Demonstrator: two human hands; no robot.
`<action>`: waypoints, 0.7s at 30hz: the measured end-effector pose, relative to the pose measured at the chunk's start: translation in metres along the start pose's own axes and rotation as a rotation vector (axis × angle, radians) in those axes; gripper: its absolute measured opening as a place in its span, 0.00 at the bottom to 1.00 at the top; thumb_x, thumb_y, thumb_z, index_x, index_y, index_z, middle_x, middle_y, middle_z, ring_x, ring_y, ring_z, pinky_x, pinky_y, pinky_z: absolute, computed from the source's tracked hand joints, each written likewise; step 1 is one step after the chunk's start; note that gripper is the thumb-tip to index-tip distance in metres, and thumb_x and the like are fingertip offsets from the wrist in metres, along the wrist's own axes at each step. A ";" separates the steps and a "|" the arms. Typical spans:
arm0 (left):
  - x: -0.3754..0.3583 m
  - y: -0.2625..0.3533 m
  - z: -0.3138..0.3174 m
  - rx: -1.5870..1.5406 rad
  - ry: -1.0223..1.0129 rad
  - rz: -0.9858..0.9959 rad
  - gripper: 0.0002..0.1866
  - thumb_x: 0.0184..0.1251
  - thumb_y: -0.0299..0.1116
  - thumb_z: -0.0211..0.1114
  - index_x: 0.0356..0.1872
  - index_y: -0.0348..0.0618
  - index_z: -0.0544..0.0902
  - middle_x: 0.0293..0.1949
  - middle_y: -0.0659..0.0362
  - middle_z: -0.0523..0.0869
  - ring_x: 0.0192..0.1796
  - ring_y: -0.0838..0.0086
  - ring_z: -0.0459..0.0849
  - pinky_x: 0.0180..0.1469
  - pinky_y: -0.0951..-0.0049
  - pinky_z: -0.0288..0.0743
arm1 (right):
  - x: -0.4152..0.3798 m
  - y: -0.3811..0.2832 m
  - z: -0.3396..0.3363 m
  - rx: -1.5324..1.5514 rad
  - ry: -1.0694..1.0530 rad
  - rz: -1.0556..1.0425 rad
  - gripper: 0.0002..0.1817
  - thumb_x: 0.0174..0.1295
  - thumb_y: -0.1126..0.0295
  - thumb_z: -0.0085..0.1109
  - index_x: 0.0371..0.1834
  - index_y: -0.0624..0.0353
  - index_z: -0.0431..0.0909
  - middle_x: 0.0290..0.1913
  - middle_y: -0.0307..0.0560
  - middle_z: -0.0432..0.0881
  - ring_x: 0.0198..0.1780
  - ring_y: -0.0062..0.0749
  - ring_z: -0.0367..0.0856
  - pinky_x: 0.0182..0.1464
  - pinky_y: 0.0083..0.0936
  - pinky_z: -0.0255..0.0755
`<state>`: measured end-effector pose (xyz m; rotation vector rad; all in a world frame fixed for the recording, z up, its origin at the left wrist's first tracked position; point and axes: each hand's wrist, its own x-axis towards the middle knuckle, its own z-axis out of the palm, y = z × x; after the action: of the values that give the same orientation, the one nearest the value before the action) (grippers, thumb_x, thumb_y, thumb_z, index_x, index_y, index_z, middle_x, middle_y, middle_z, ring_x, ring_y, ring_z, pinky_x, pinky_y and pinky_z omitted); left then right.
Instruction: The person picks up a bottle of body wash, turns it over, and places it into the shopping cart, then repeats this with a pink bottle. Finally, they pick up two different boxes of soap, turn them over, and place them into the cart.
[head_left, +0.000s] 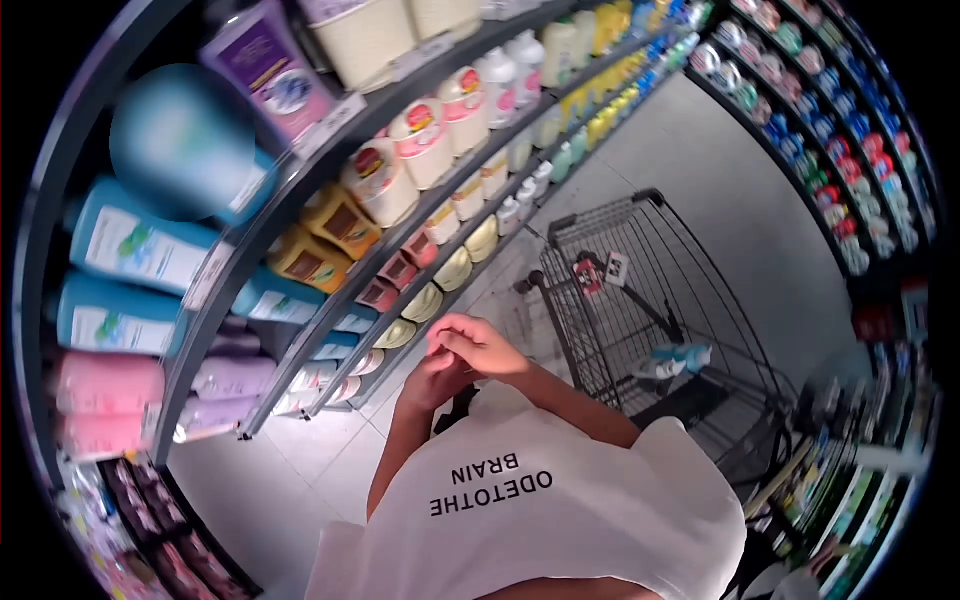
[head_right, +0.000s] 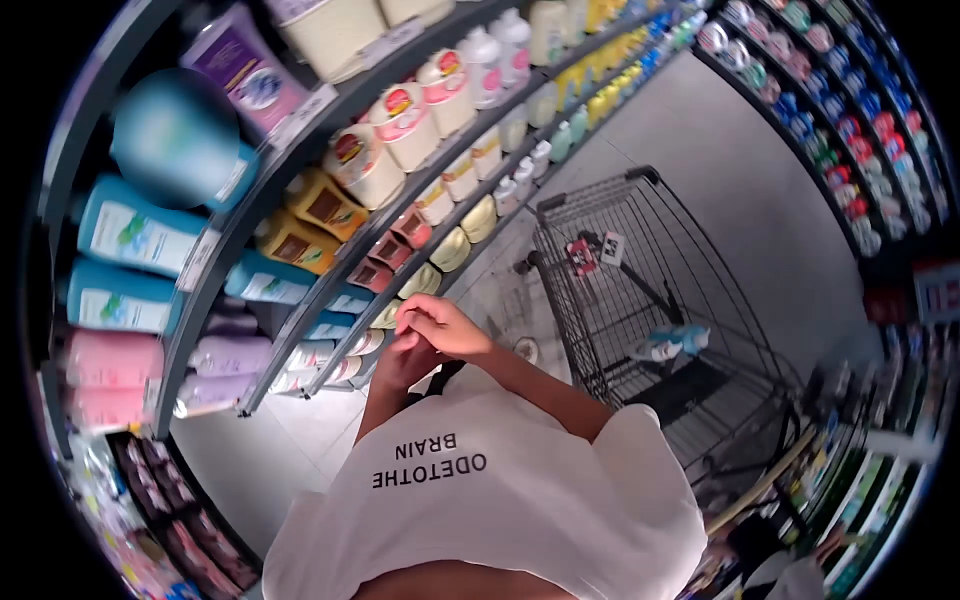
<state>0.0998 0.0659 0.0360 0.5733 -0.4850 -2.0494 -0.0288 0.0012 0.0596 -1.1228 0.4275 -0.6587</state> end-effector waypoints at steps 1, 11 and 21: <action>0.004 -0.002 0.001 0.008 0.052 -0.027 0.38 0.51 0.49 0.65 0.62 0.46 0.63 0.60 0.56 0.68 0.63 0.63 0.68 0.63 0.56 0.63 | -0.004 0.000 -0.003 -0.001 0.046 -0.024 0.07 0.67 0.75 0.44 0.40 0.64 0.73 0.35 0.40 0.79 0.39 0.20 0.75 0.45 0.18 0.69; 0.052 -0.027 0.012 0.070 -0.115 -0.204 0.31 0.57 0.42 0.63 0.60 0.44 0.65 0.58 0.56 0.70 0.62 0.64 0.70 0.62 0.57 0.64 | -0.060 -0.019 -0.032 -0.002 0.277 -0.176 0.08 0.66 0.76 0.43 0.40 0.63 0.73 0.35 0.40 0.78 0.39 0.20 0.75 0.45 0.18 0.69; 0.090 -0.066 0.023 0.066 -0.174 -0.402 0.21 0.63 0.37 0.60 0.56 0.45 0.70 0.54 0.57 0.75 0.58 0.68 0.74 0.60 0.60 0.68 | -0.102 -0.029 -0.060 0.026 0.398 -0.062 0.10 0.69 0.71 0.43 0.44 0.63 0.73 0.38 0.43 0.80 0.43 0.23 0.77 0.48 0.19 0.70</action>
<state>0.0002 0.0243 0.0003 0.5682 -0.5776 -2.4883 -0.1486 0.0213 0.0625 -0.9826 0.7230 -0.9450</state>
